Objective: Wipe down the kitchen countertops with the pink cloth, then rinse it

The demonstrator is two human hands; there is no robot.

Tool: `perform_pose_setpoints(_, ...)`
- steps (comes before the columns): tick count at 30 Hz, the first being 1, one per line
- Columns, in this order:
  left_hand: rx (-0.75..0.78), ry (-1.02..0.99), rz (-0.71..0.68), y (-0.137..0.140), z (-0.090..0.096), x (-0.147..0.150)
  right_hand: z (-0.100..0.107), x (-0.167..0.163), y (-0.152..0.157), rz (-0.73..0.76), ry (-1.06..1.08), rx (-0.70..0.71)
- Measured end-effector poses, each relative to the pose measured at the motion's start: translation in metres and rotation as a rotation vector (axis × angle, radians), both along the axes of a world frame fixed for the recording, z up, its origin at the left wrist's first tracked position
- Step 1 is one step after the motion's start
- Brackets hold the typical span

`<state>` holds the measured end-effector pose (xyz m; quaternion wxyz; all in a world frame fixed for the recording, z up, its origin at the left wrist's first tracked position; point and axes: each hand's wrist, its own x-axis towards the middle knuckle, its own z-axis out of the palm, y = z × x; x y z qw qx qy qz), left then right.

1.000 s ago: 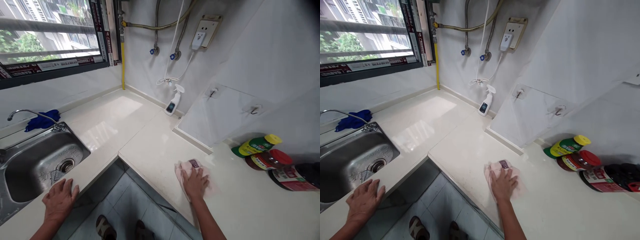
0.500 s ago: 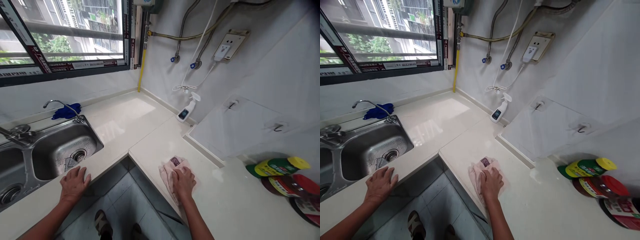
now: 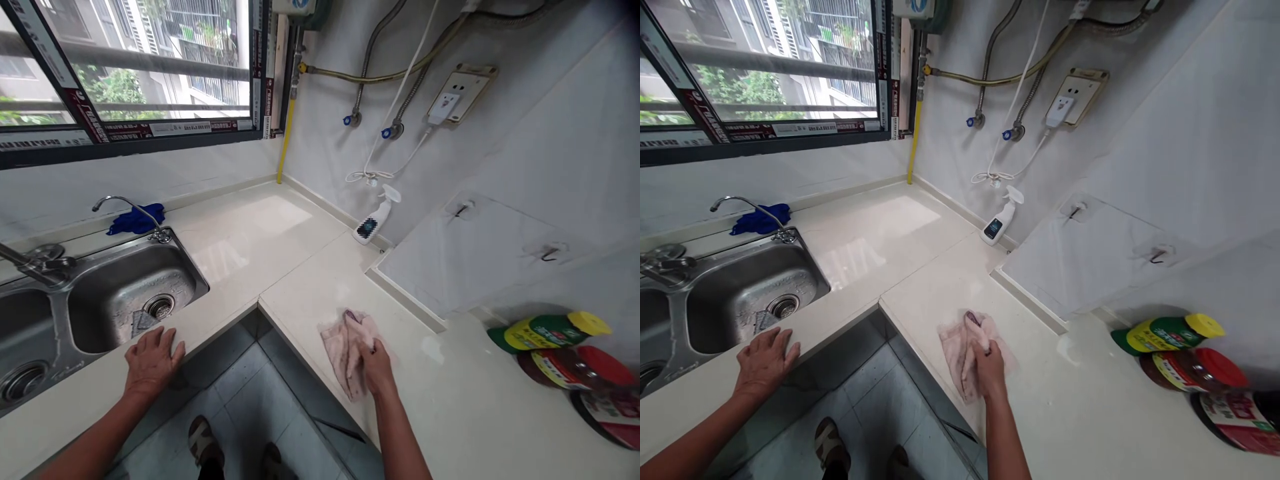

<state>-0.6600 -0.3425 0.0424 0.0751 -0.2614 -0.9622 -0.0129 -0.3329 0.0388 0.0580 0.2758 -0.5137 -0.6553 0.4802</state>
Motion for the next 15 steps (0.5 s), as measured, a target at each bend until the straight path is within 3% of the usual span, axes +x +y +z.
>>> perform_pose_setpoints(4,0.026,0.035,-0.017,-0.001,-0.001,0.000,0.012,0.036,0.014,-0.126,0.302,-0.084)
perform_pose_setpoints(8,0.015,0.015,-0.013,-0.001,0.001,0.000,0.006,0.106,0.010,-0.377,0.431,-0.076)
perform_pose_setpoints(11,-0.021,-0.004,0.002,0.001,0.004,0.000,-0.020,0.172,-0.016,-0.598,0.292,-0.134)
perform_pose_setpoints(15,-0.044,-0.028,0.027,0.005,0.007,0.000,-0.048,0.226,-0.047,-0.676,-0.065,-0.187)
